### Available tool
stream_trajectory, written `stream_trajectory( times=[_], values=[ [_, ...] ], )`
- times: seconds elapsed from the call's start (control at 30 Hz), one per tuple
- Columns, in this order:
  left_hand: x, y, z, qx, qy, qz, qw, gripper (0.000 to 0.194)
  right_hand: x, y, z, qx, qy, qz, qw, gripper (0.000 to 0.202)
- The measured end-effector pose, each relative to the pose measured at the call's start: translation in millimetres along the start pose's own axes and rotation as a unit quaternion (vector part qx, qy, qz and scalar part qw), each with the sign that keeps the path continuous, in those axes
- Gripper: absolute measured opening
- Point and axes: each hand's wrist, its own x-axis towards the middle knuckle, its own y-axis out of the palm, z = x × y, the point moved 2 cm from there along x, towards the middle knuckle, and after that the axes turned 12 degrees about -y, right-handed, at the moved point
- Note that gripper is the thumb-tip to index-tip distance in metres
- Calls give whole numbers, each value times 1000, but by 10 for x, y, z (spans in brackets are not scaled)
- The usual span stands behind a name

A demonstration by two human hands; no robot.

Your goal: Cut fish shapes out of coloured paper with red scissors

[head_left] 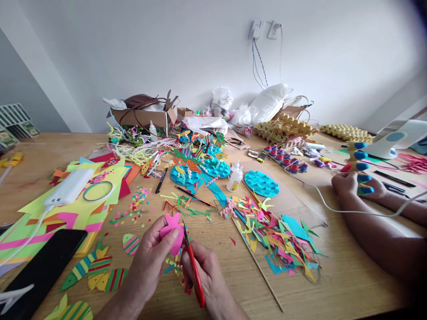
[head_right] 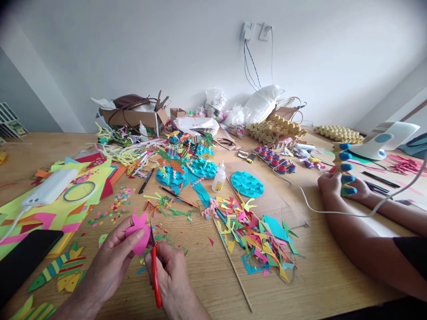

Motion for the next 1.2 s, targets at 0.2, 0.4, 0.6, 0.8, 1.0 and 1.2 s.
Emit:
stream_trajectory(
  times=[0.2,0.4,0.6,0.8,1.0,1.2],
  values=[
    [3,-50,-65,21,-21,23,999,15,-21,-38,-21,-32,-3,22,999,45],
    [9,-89,-130,38,-32,53,997,13,-43,-69,-12,-55,-4,34,998,42],
    [15,-115,-152,49,-51,95,993,10,-51,-119,10,-105,-6,63,993,38],
    [25,-125,-165,58,-64,137,987,9,-61,-155,0,-146,-20,77,986,38],
    [46,-159,-159,73,-60,160,983,8,-60,-191,55,-156,-43,98,982,38],
    [52,-176,-159,82,-52,175,980,7,-72,-202,54,-154,-33,114,981,32]
  ],
)
